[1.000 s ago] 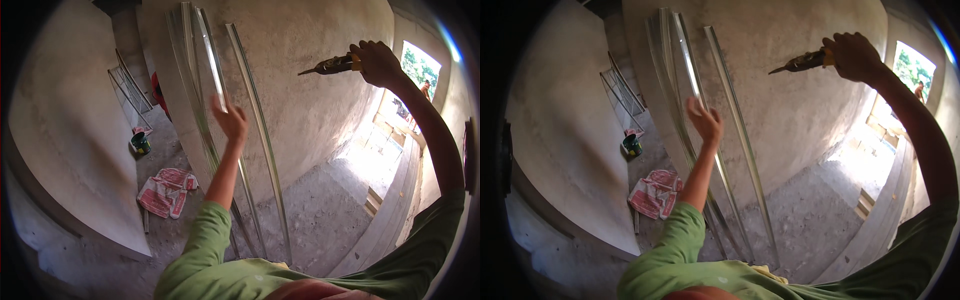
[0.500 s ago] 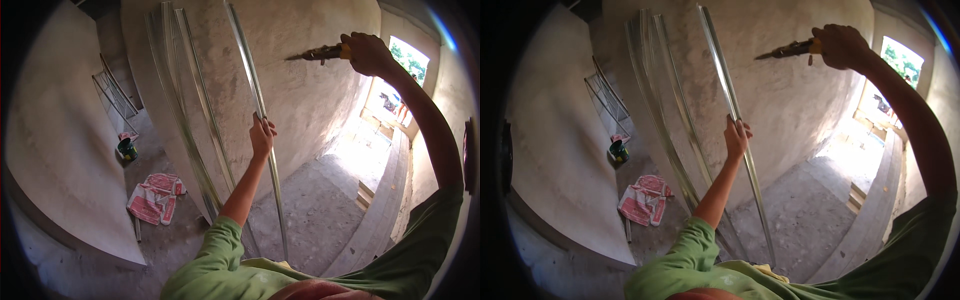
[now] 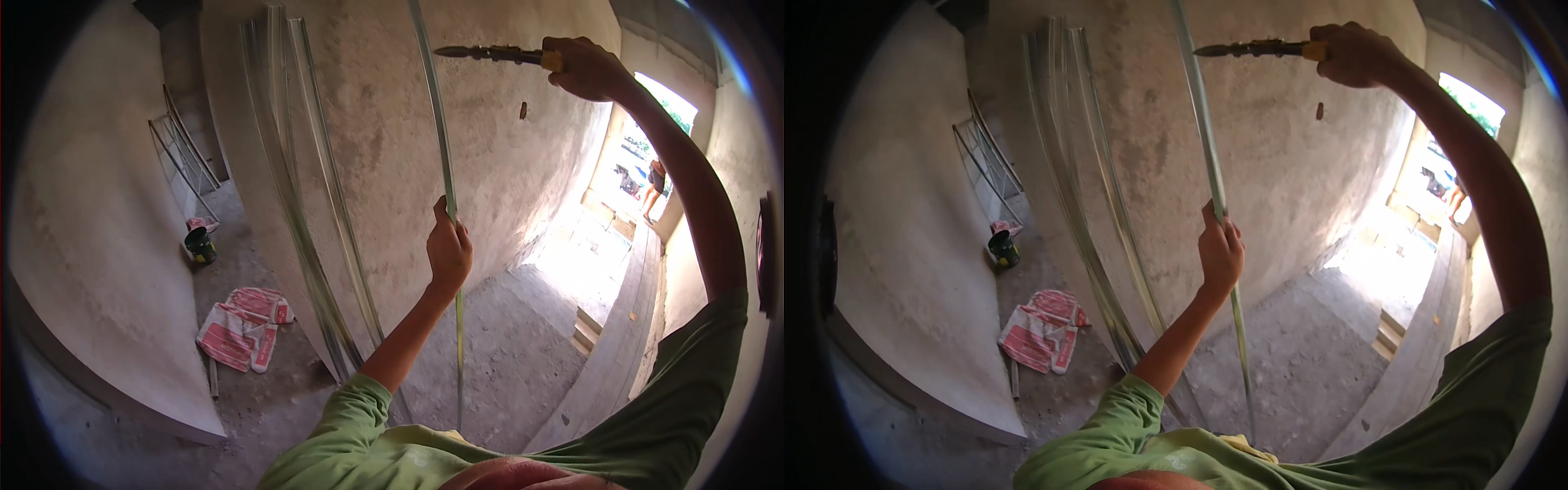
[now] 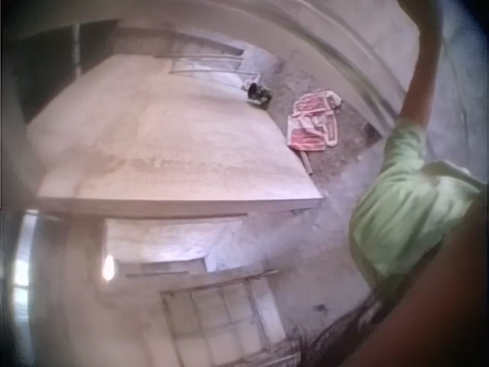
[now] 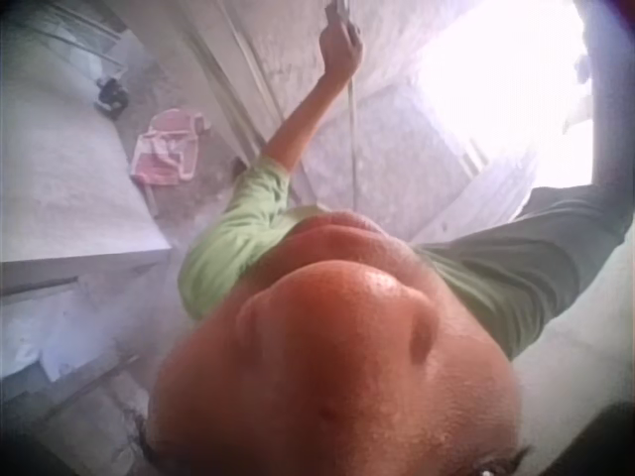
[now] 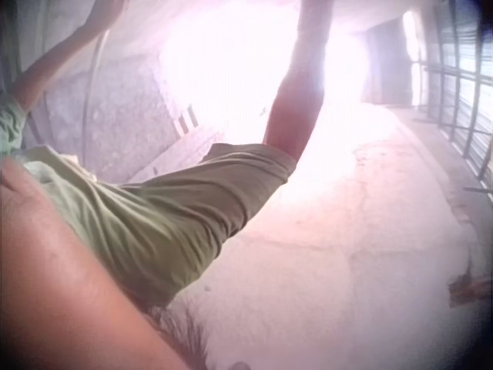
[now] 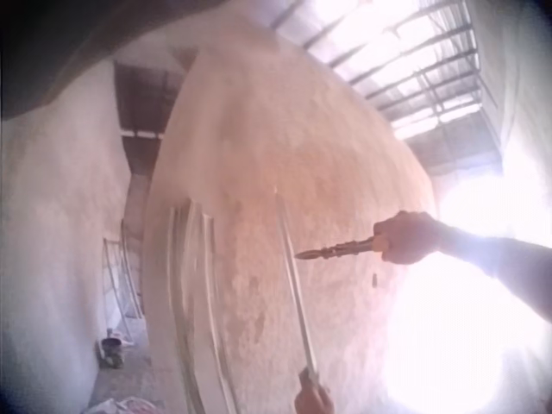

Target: The person uses tin snips to cut long metal profiles into shorter segments. They repeatedly pick up a profile, position the snips, and cut through the material, then place the cut pieces on the floor. The task is performed in a construction setting with other workers visible in the background.

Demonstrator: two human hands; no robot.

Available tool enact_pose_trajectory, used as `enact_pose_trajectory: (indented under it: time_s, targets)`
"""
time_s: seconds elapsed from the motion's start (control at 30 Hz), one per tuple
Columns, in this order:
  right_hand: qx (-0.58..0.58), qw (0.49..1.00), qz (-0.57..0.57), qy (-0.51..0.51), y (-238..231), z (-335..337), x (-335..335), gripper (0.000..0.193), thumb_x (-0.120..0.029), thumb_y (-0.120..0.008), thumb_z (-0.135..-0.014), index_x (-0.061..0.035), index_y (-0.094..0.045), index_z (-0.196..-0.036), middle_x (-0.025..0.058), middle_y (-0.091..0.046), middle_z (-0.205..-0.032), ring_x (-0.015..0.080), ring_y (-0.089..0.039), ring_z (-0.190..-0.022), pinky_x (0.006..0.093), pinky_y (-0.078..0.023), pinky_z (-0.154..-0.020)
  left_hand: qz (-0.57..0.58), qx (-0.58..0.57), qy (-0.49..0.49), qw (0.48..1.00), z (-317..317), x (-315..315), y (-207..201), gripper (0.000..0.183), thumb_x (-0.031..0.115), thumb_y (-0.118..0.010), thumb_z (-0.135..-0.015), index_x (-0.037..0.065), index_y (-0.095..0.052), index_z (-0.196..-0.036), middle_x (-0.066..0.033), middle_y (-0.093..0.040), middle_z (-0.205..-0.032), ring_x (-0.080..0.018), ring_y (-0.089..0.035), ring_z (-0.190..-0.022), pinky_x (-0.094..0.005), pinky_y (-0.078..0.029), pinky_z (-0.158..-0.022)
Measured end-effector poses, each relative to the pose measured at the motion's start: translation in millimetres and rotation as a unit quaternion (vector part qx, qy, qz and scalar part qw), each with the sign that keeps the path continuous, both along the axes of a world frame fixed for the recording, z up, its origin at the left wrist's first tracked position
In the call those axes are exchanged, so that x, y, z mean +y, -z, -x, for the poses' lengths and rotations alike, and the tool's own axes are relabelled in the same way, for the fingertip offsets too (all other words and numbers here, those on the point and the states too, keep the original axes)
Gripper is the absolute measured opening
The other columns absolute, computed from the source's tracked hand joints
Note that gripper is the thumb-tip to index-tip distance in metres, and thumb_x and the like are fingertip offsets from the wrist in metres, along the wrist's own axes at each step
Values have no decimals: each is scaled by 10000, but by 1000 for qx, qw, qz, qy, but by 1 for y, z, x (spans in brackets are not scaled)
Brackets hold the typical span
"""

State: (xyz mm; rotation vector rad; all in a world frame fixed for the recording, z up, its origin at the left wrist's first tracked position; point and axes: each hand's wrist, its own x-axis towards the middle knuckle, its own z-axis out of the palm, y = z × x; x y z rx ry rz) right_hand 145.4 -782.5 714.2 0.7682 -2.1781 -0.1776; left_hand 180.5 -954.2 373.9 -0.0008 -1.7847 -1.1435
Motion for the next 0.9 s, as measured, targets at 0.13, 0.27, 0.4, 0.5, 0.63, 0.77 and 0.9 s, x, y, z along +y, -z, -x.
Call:
enact_pose_trajectory:
  time_s: [0.13,0.27,0.4,0.5,0.63,0.77,0.9]
  targets:
    - [1,1000,-15,-9,11,-2,-4,285,-202,-691,-808,-138,-548,-1045,120,-650,-964,328,-636,-1004,479,-528,-810,11,19,-5,1000,-4,3,1,453,-38,-485,-918,9,-339,-1344,-134,-597,-690,-320,-652,-626,-404,-500,-558]
    - [12,1000,-4,-28,15,3,-4,265,-258,-673,-821,-155,-576,-1046,106,-672,-957,330,-670,-933,484,-549,-760,32,45,-17,998,-6,5,-3,356,9,-423,-970,1,-351,-1318,-113,-570,-674,-265,-628,-587,-372,-476,-505]
    - [51,996,0,-67,19,6,-1,248,-209,-679,-823,-107,-595,-1033,145,-675,-901,350,-685,-837,479,-551,-723,37,45,-29,998,-12,9,-4,326,13,-406,-982,-1,-359,-1304,-101,-555,-665,-240,-618,-571,-355,-468,-488]
    - [38,996,-11,-77,19,7,1,231,-163,-684,-809,-73,-612,-1010,174,-672,-892,353,-683,-822,481,-550,-721,49,47,-36,997,-17,10,-5,327,6,-403,-977,-2,-359,-1301,-102,-550,-661,-247,-617,-576,-357,-482,-507]
    - [69,987,-13,-143,23,19,11,165,-138,-682,-819,-31,-607,-920,154,-666,-820,362,-659,-774,471,-540,-681,51,41,-11,998,-17,8,-5,461,-59,-470,-923,3,-321,-1355,-139,-580,-699,-305,-655,-638,-398,-504,-557]
    - [-9,999,-20,-41,13,-10,1,154,-167,-663,-842,-61,-599,-933,143,-664,-863,347,-649,-890,477,-535,-734,-6,24,55,998,-23,5,-5,347,-40,-440,-945,20,-368,-1280,-127,-568,-687,-281,-642,-597,-386,-492,-529]
    - [16,999,-23,-39,9,-24,15,180,-192,-660,-857,-90,-576,-979,130,-657,-910,339,-638,-948,480,-524,-780,-19,31,59,998,-30,6,-5,296,-12,-413,-971,26,-379,-1263,-112,-559,-671,-261,-628,-572,-375,-481,-513]
